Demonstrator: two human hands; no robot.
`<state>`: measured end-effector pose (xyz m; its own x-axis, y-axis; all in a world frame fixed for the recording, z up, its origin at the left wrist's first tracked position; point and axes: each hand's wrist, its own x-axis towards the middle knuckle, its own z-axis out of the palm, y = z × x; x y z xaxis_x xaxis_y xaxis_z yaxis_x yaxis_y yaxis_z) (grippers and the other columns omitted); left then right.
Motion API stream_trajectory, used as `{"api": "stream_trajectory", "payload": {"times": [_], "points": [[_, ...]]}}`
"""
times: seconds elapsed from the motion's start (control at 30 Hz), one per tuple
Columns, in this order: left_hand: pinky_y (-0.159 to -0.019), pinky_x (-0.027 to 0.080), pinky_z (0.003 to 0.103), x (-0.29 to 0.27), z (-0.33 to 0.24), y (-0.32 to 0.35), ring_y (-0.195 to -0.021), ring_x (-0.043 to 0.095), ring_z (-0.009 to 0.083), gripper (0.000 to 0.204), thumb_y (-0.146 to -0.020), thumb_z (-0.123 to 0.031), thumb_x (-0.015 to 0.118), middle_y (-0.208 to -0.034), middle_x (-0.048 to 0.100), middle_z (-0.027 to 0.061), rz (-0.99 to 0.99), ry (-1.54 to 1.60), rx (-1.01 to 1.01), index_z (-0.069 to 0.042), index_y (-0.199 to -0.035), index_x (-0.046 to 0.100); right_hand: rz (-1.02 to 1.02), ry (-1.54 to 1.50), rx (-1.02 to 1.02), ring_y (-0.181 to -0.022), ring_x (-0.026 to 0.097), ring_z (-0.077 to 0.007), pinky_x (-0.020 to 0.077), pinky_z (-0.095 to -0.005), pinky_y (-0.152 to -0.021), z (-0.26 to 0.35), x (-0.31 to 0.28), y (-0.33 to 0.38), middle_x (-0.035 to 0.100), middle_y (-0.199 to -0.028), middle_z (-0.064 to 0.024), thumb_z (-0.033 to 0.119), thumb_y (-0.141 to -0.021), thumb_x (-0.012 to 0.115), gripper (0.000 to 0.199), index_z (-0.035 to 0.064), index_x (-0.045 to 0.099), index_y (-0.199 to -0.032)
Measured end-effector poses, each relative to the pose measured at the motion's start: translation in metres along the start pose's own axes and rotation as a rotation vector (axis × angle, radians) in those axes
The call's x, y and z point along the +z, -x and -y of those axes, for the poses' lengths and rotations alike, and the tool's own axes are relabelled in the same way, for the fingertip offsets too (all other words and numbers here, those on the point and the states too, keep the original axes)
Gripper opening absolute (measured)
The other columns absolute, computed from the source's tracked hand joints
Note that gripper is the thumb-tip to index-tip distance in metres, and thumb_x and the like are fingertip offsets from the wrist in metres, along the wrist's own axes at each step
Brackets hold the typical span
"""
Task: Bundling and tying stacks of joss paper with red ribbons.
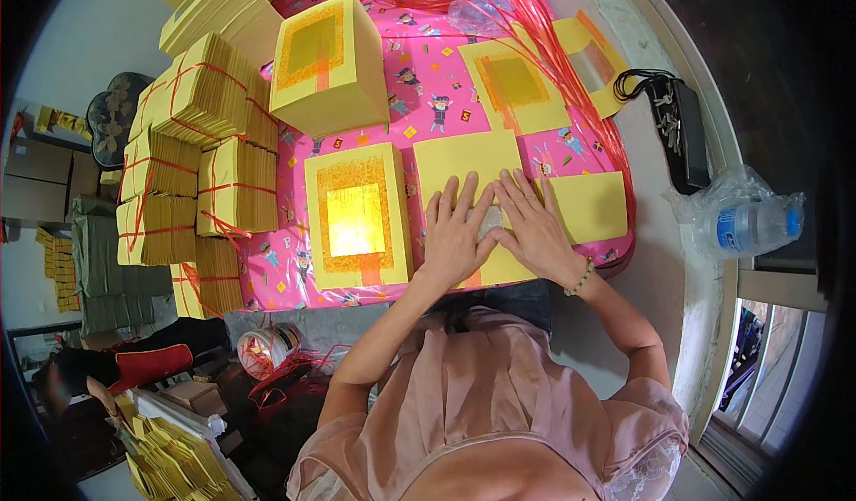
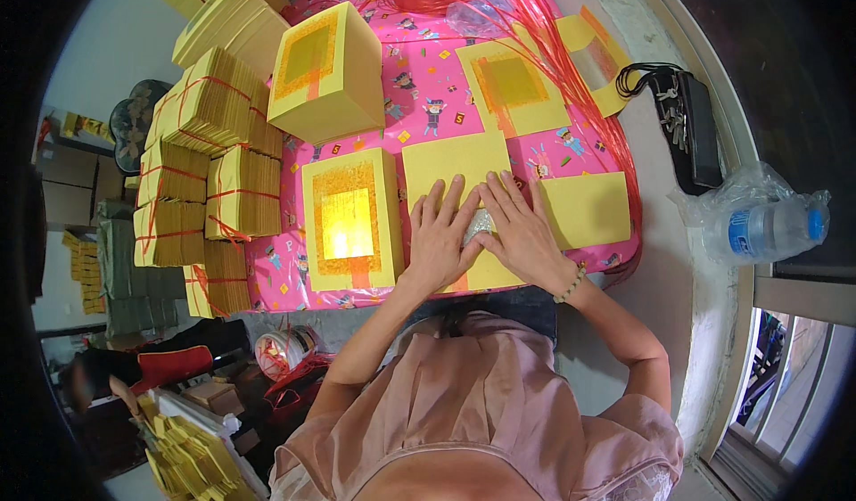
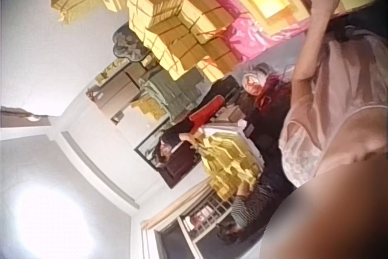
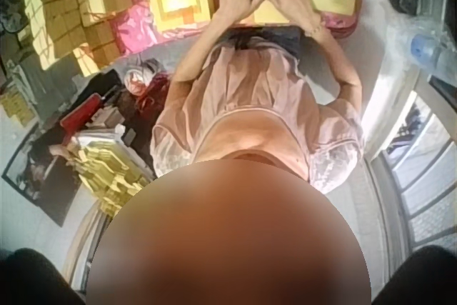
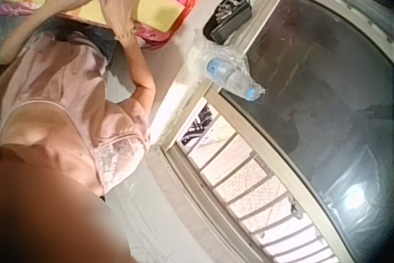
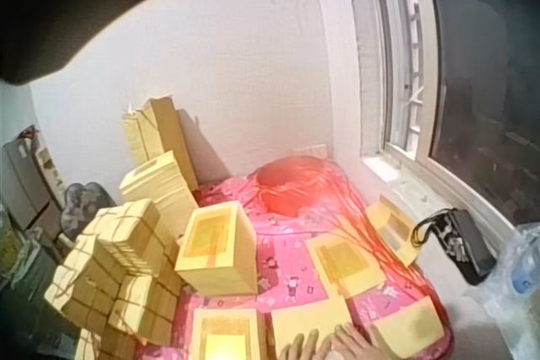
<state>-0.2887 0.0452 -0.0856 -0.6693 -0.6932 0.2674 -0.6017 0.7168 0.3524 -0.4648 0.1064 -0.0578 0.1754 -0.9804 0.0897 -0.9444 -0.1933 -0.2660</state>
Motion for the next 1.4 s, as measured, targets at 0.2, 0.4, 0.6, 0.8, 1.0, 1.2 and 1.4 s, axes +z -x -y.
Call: {"api": "stream_trajectory", "payload": {"times": [0.2, 0.4, 0.6, 0.8, 1.0, 1.2, 1.4], "points": [[-0.112, 0.023, 0.056, 0.002, 0.001, 0.0, -0.14, 0.03, 0.0421, 0.068, -0.089, -0.043, 0.059, -0.155, 0.034, 0.0171, 0.001, 0.041, -0.001, -0.015, -0.149, 0.042, 0.021, -0.042, 0.014, -0.149, 0.019, -0.0336, 0.0062, -0.0556, -0.12, -0.001, 0.002, 0.0, 0.026, -0.158, -0.0189, 0.043, -0.095, 0.054, 0.073, -0.0019, 0.033, -0.149], [-0.112, 0.023, 0.055, -0.002, 0.003, 0.0, -0.14, 0.03, 0.0431, 0.067, -0.092, -0.044, 0.056, -0.155, 0.033, 0.0178, 0.03, 0.027, 0.011, -0.015, -0.15, 0.04, 0.028, -0.04, 0.035, -0.15, 0.015, -0.0336, 0.0059, -0.0558, -0.12, 0.0, 0.007, 0.003, 0.023, -0.159, -0.02, 0.048, -0.095, 0.052, 0.078, -0.0024, 0.03, -0.15], [-0.115, 0.022, 0.055, -0.011, 0.012, 0.004, -0.144, 0.024, 0.0439, 0.07, -0.093, -0.046, 0.055, -0.157, 0.029, 0.0195, 0.115, 0.103, 0.036, -0.015, -0.153, 0.035, 0.047, -0.062, 0.034, -0.15, 0.012, -0.0354, 0.0067, -0.0568, -0.119, 0.001, 0.009, 0.005, 0.018, -0.161, -0.0215, 0.054, -0.093, 0.054, 0.082, 0.0025, 0.03, -0.152], [-0.118, 0.018, 0.056, -0.02, 0.023, 0.007, -0.147, 0.017, 0.0442, 0.076, -0.091, -0.05, 0.058, -0.159, 0.023, 0.0216, 0.144, 0.038, 0.036, -0.017, -0.154, 0.032, 0.032, -0.049, 0.005, -0.15, 0.012, -0.0384, 0.0108, -0.0589, -0.117, 0.001, 0.007, 0.004, 0.018, -0.159, -0.0248, 0.055, -0.093, 0.054, 0.076, 0.0128, 0.033, -0.153], [-0.118, 0.015, 0.056, -0.017, 0.024, 0.008, -0.148, 0.014, 0.0452, 0.075, -0.092, -0.049, 0.057, -0.16, 0.021, 0.0224, 0.151, 0.048, 0.037, -0.016, -0.154, 0.031, 0.011, -0.058, 0.004, -0.15, 0.014, -0.0378, 0.0111, -0.0588, -0.117, 0.001, 0.008, 0.005, 0.02, -0.159, -0.0235, 0.056, -0.094, 0.053, 0.074, 0.0128, 0.035, -0.152], [-0.119, 0.012, 0.054, -0.015, 0.031, 0.008, -0.149, 0.013, 0.043, 0.07, -0.095, -0.045, 0.054, -0.16, 0.02, 0.022, 0.163, 0.161, -0.012, -0.013, -0.154, 0.032, -0.056, 0.032, -0.025, -0.146, 0.026, -0.0338, 0.0144, -0.0576, -0.117, 0.002, 0.003, 0.0, 0.033, -0.154, -0.0208, 0.04, -0.093, 0.06, 0.063, 0.0109, 0.043, -0.146], [-0.118, 0.022, 0.047, -0.034, 0.041, 0.005, -0.146, 0.024, 0.0408, 0.06, -0.096, -0.029, 0.059, -0.154, 0.034, 0.023, 0.066, 0.481, -0.08, -0.007, -0.148, 0.04, -0.238, 0.041, -0.07, -0.122, 0.053, -0.0294, 0.0341, -0.0459, -0.109, -0.016, 0.009, -0.018, 0.058, -0.129, -0.015, 0.023, -0.086, 0.068, 0.042, 0.0047, 0.061, -0.123]]}}
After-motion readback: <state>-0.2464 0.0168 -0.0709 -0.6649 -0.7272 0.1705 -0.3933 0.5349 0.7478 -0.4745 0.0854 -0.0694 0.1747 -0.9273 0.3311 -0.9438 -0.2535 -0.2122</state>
